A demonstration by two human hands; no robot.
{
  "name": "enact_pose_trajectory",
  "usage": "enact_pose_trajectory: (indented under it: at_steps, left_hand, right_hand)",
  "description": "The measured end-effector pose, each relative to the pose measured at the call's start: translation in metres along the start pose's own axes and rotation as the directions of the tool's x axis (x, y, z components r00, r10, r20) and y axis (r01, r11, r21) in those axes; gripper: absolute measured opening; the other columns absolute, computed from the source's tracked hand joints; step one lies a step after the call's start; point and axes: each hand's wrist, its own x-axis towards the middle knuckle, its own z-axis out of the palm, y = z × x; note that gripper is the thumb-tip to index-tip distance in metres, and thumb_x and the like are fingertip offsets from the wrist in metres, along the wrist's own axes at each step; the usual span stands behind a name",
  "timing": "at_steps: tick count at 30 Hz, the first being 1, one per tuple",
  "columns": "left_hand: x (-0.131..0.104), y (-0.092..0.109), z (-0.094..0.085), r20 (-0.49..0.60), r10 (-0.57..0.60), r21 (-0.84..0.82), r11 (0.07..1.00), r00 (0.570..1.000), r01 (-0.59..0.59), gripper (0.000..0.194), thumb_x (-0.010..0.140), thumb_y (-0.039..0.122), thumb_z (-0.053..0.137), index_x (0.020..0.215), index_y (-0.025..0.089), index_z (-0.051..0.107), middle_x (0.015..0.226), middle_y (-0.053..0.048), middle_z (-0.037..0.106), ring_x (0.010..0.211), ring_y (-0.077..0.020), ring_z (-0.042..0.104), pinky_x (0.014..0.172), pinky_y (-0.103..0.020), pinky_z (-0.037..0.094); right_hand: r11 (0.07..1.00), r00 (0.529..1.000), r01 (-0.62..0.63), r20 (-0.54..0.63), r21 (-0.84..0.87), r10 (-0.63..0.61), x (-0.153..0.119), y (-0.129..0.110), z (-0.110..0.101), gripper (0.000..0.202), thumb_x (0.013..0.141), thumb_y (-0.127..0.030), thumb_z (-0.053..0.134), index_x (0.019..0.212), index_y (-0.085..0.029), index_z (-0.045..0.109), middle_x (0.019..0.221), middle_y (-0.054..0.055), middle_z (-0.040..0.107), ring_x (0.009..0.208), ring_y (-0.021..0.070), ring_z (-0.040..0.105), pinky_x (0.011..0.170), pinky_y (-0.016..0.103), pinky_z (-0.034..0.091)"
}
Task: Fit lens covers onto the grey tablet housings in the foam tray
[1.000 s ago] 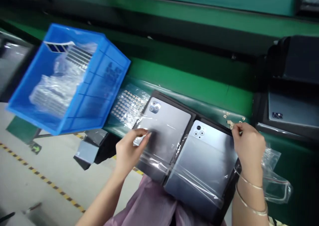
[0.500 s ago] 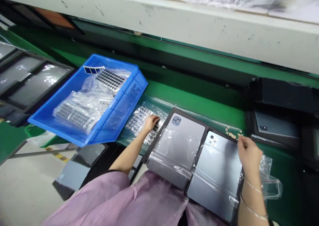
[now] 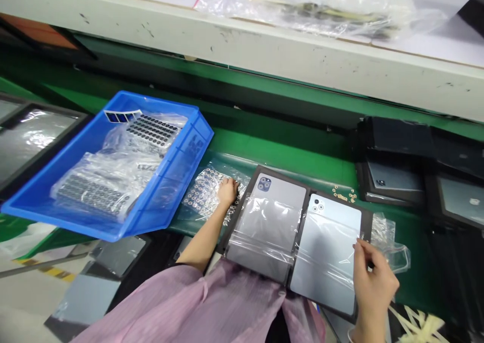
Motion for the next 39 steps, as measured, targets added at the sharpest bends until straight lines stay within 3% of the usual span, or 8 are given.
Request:
enact_pose_trajectory:
  at_steps: [6,21,34,39]
  left_hand:
    - [-0.002,0.003,0.007,-0.041,-0.006,0.063,0.998,0.999,0.009,0.03,0.089,0.035,0.053,0.11,0.014,0.057,0.115,-0.008,0.058,0.103,-0.0214,0.057,0.089,-0.044,0.048]
    - [-0.004,0.009,0.002,-0.047,0.016,0.098,0.995,0.999,-0.011,0.03,0.089,0.034,0.054,0.111,0.014,0.057,0.115,-0.008,0.058,0.103,-0.0214,0.057,0.086,-0.043,0.05]
    - [0.0,0.012,0.005,-0.069,-0.037,0.033,0.999,0.997,0.039,0.03,0.089,0.032,0.055,0.113,0.015,0.056,0.115,-0.009,0.059,0.102,-0.0212,0.059,0.085,-0.043,0.051]
    - [-0.001,0.01,-0.009,-0.106,0.035,-0.07,0.997,0.994,-0.043,0.025,0.088,0.031,0.057,0.105,0.013,0.059,0.103,-0.006,0.062,0.089,-0.017,0.062,0.078,-0.038,0.053]
  right_hand:
    - [0.999,0.999,0.039,-0.011,0.027,-0.038,-0.004,-0.006,0.0,0.048,0.082,-0.056,0.052,0.093,-0.012,0.07,0.079,0.009,0.069,0.069,0.0199,0.061,0.072,0.03,0.046]
    - [0.998,1.0,0.023,-0.01,0.055,-0.022,-0.01,-0.004,-0.009,0.048,0.081,-0.055,0.054,0.09,-0.011,0.07,0.082,0.01,0.07,0.068,0.02,0.061,0.072,0.031,0.045]
    - [0.996,0.999,0.027,-0.024,0.079,-0.025,-0.015,-0.001,-0.008,0.045,0.081,-0.054,0.055,0.09,-0.012,0.07,0.079,0.01,0.07,0.066,0.0188,0.061,0.071,0.031,0.046]
    - [0.995,1.0,0.004,0.003,0.099,-0.004,-0.017,0.003,-0.009,0.044,0.081,-0.052,0.056,0.091,-0.012,0.07,0.081,0.01,0.069,0.068,0.0192,0.061,0.073,0.031,0.046]
